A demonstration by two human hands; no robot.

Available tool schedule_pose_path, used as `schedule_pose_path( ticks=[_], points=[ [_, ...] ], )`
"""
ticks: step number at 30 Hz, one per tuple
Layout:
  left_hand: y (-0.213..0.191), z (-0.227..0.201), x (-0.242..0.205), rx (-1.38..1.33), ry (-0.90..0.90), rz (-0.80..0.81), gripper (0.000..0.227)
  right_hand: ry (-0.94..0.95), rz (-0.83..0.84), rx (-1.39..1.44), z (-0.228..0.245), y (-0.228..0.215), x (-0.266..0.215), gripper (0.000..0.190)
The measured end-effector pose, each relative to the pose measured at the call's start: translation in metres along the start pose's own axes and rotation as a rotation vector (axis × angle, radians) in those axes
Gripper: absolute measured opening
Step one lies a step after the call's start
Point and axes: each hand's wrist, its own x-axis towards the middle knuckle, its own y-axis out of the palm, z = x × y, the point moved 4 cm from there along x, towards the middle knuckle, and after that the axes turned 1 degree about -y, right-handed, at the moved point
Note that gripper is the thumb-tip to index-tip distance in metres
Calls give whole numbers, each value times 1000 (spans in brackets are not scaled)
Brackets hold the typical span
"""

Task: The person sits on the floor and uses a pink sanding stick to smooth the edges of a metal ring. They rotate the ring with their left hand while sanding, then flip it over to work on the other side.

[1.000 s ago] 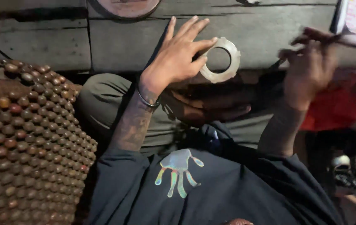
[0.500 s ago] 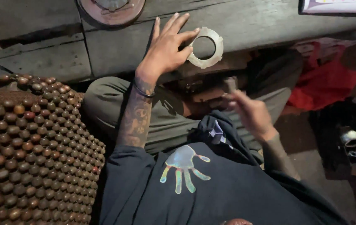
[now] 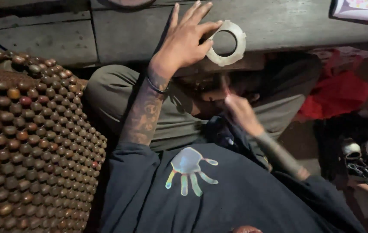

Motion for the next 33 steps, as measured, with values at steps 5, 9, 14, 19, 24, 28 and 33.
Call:
schedule_pose_path(
  ticks=[5, 9, 14, 19, 24, 28, 33],
  points=[
    [4, 4, 8, 6, 41, -78, 41, 913, 134, 1057, -12, 24, -53, 28],
    [-7, -11, 1, 27, 36, -119, 39, 681, 62, 891, -8, -27, -10, 35],
    [-7, -23, -2, 14, 146, -208, 29, 630, -198, 834, -20, -50, 20, 36],
    [-13, -34, -11, -25, 161, -263, 20, 640, -153, 831, -17, -27, 10, 33],
    [-22, -42, -15, -40, 162, -342, 8, 688, -87, 719, -30, -14, -10, 31],
    [-22, -46, -12, -32, 125, -349, 14, 615, -63, 684, -7, -41, -11, 28],
    [-21, -47, -10, -36, 149, -377, 17, 465, -507, 633, -100, 8, -99, 36]
  ],
)
